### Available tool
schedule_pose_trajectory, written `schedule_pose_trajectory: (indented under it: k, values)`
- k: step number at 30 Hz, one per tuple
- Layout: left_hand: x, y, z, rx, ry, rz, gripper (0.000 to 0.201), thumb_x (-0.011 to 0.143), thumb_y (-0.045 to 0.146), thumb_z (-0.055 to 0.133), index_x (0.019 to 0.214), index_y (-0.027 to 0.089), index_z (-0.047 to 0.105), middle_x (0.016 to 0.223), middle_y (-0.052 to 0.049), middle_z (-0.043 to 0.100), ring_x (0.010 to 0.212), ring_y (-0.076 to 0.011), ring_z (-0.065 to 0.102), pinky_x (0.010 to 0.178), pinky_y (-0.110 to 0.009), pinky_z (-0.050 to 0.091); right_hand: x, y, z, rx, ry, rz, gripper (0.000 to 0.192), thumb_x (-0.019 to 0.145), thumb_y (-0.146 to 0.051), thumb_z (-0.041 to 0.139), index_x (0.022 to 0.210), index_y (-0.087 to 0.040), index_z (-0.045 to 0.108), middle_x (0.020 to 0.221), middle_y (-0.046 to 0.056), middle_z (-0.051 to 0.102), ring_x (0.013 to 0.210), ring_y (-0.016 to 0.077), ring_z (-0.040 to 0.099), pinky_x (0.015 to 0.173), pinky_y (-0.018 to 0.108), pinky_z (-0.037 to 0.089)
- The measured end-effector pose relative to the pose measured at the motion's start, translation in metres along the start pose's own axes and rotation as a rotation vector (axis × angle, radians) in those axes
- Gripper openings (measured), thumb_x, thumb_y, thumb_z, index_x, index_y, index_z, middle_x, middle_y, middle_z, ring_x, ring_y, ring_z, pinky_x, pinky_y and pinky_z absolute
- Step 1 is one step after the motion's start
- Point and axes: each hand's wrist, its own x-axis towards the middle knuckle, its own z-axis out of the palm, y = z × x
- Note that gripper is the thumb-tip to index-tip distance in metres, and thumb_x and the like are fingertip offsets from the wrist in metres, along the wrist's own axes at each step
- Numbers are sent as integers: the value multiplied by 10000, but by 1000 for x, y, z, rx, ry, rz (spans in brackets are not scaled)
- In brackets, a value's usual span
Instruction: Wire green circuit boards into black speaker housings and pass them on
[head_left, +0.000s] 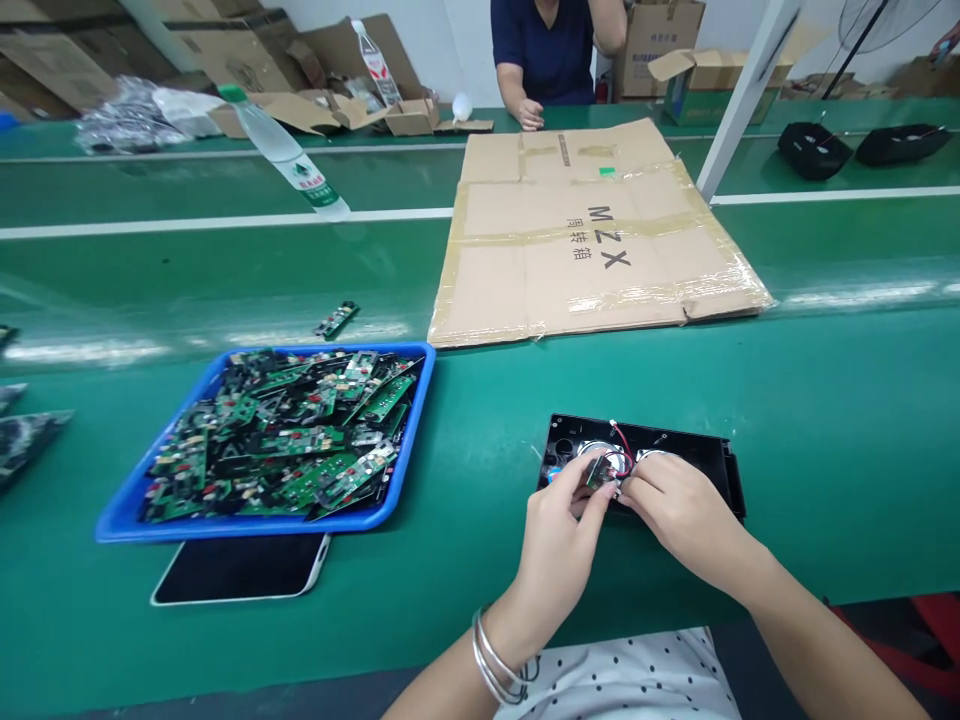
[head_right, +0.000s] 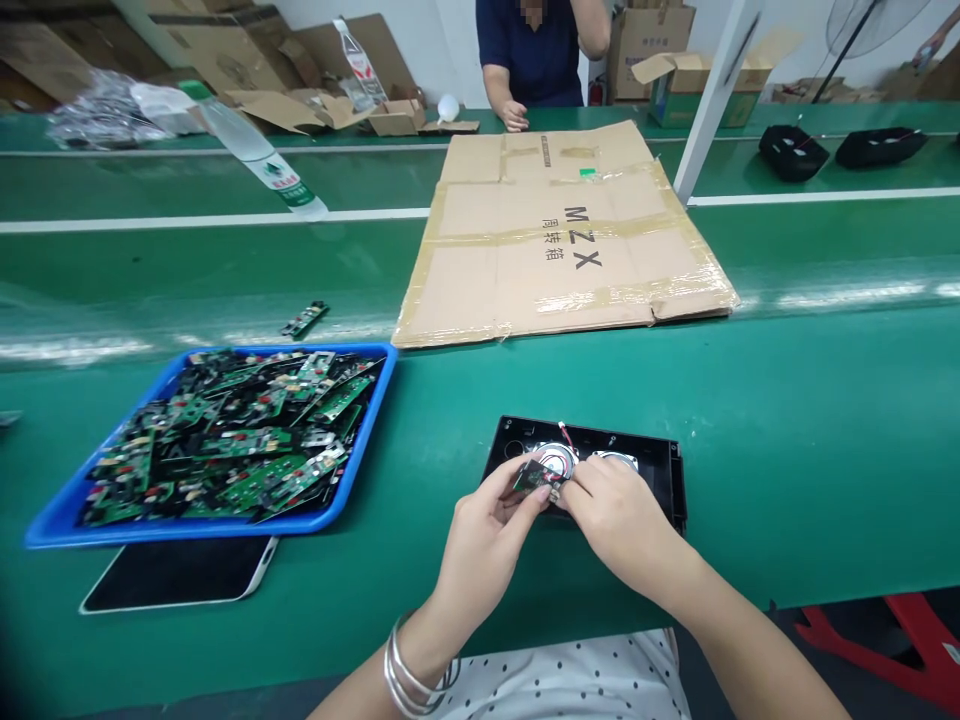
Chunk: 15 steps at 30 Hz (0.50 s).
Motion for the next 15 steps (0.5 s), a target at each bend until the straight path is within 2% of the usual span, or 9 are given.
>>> schedule_pose_trajectory:
  k: [2,5,7,11,15]
  values:
    - [0,1,-2,50,-1,19,178,839,165,547,991,200,632,920,-17,695,806,-151,667,723,-217,554,0,1,3,44,51,66,281,977,-222,364,783,-140,549,749,49,534,701,164,476,641,298,368]
    - [0,1,-4,118,-16,70,144,851,145,528,913,202,645,851,-5,690,762,-134,654,683,-194,534,0,2,5,109,113,154,295,983,-331,351,905,-126,550,780,60,547,706,161,505,622,283,400]
    - [0,1,-5,118,-20,111,166,861,143,515,953,211,636,914,-13,676,828,-135,642,720,-199,528,0,2,5,124,114,175,301,980,-358,351,972,-127,544,803,62,554,713,161,515,627,283,414]
    - [-1,0,-4,76,5,181,203,882,153,489,1025,236,606,1061,-24,613,991,-136,584,807,-207,516,3,0,2,90,105,156,286,979,-333,360,962,-131,561,777,56,550,713,165,510,636,292,412]
    - [-1,-1,-4,71,-15,183,190,888,151,480,992,238,613,1023,-17,614,952,-126,585,774,-195,514,4,-3,0,88,89,162,292,979,-319,358,921,-129,572,760,58,541,709,171,503,630,297,406]
